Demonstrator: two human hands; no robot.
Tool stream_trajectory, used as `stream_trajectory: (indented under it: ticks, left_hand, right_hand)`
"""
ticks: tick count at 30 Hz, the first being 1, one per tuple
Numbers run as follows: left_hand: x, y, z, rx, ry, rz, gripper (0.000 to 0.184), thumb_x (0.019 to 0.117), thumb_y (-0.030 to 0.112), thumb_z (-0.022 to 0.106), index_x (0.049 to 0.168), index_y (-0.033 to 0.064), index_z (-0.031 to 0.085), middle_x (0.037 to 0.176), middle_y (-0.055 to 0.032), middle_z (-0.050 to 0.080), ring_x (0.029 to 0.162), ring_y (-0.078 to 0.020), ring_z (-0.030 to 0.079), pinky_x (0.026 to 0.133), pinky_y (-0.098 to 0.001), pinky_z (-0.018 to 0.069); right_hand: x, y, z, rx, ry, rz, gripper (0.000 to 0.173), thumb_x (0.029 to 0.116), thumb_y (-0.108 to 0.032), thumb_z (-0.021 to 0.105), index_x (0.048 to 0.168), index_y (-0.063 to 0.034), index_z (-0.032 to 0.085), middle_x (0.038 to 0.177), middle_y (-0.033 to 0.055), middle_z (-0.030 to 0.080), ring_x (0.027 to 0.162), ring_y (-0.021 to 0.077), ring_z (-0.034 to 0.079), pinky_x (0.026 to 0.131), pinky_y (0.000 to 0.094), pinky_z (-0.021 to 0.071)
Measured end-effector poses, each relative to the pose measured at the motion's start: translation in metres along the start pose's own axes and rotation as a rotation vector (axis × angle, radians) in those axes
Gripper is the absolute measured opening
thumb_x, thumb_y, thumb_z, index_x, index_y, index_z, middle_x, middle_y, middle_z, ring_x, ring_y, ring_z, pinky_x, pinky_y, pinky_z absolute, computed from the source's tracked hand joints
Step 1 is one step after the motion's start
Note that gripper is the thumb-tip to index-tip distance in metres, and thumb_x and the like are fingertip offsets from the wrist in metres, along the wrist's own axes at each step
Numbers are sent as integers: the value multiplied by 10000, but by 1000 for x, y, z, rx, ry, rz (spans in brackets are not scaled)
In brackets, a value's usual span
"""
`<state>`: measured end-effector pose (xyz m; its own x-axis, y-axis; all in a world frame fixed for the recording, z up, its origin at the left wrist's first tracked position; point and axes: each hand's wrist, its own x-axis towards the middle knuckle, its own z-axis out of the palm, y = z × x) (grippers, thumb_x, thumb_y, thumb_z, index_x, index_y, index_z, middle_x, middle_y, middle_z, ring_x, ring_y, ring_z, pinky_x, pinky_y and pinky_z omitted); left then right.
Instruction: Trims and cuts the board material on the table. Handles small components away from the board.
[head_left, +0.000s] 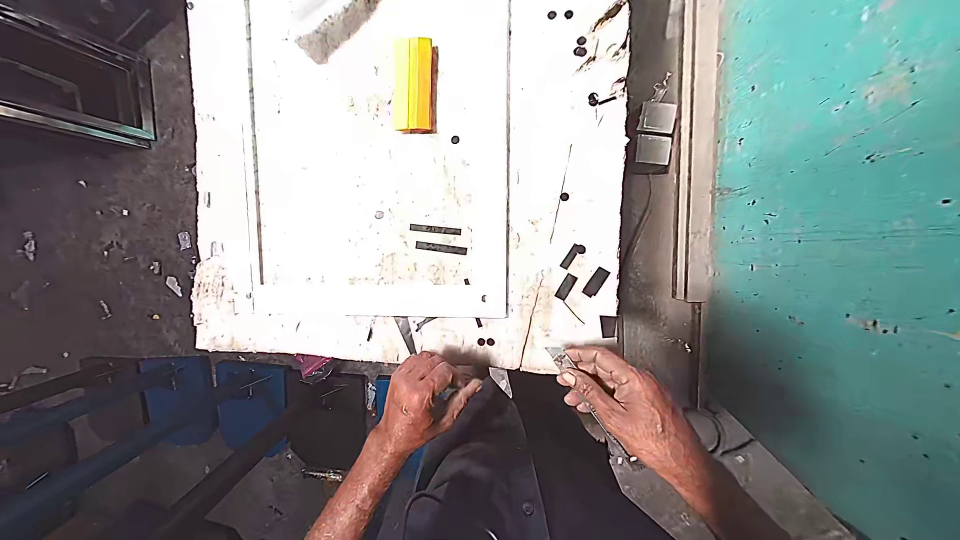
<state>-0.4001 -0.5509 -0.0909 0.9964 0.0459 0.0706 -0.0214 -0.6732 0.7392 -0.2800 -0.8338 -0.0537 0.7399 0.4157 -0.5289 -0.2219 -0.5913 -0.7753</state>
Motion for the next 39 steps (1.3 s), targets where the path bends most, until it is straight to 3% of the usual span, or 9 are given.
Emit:
stream_trajectory:
  ticks: [2, 6, 13, 17, 22, 26, 28, 31, 39]
  left_hand:
    - [-3, 2, 7, -16, 45, -21, 308, 929, 395, 740, 776, 134, 685, 772, -8, 713, 776, -127, 683, 739, -307, 562]
    - [-5, 6, 18, -82, 83, 17, 81, 938, 236, 735, 948, 156, 746, 964, 4, 755, 958, -105, 707, 864, -271, 582]
    - [-9, 12, 39, -120, 144, 42, 388, 914, 415, 767, 709, 125, 611, 712, -11, 660, 774, -147, 693, 745, -317, 580]
    - [-8, 11, 43, -104, 145, 9, 135, 951, 234, 742, 1033, 128, 756, 946, -21, 752, 919, -117, 712, 850, -282, 583]
    - [-14, 6, 44, -138, 213, 9, 346, 913, 364, 778, 721, 110, 644, 709, -20, 655, 767, -149, 686, 763, -314, 577]
    - [-13, 3, 40, -71, 230, 21, 115, 935, 221, 756, 1009, 133, 741, 912, -17, 722, 898, -123, 696, 833, -282, 577]
    - [-12, 1, 36, -71, 256, 21, 124, 918, 265, 774, 927, 144, 751, 834, -5, 702, 865, -131, 682, 808, -289, 559]
    - [-8, -5, 29, -57, 274, 13, 349, 932, 391, 745, 724, 141, 620, 707, 4, 632, 758, -135, 662, 741, -298, 554]
    - [7, -22, 19, -13, 297, 15, 114, 926, 185, 743, 1035, 152, 733, 932, -2, 711, 903, -118, 685, 838, -267, 569]
  right_hand:
    - [10, -2, -5, 1, 19, -66, 228, 970, -301, 655, 1095, -115, 696, 832, -72, 751, 664, 45, 724, 582, 220, 632]
    - [32, -3, -8, 40, 48, -146, 220, 966, -309, 679, 1068, -116, 696, 792, -78, 742, 625, 42, 707, 531, 213, 615]
    - [53, -5, -3, 110, 44, -175, 208, 963, -260, 692, 1081, -89, 694, 796, -55, 741, 595, 58, 693, 485, 220, 600]
    - [58, -7, 1, 106, 13, -182, 218, 965, -241, 697, 1090, -63, 693, 814, -42, 745, 608, 56, 701, 496, 213, 606]
    - [63, -9, 5, 97, 4, -181, 220, 965, -225, 698, 1097, -50, 690, 822, -32, 748, 614, 62, 706, 495, 218, 610]
    - [67, -9, 7, 80, 9, -188, 219, 965, -228, 697, 1096, -52, 689, 832, -30, 753, 624, 54, 710, 500, 210, 610]
    - [67, -10, 9, 70, 16, -187, 214, 963, -226, 697, 1089, -52, 691, 833, -32, 752, 623, 48, 710, 498, 207, 610]
    - [68, -10, 11, 77, 13, -178, 211, 967, -221, 692, 1092, -51, 689, 836, -29, 753, 624, 53, 710, 496, 209, 608]
    - [67, -7, 19, 114, 64, -123, 189, 961, -203, 687, 1086, -61, 689, 828, -27, 756, 615, 75, 715, 484, 223, 611]
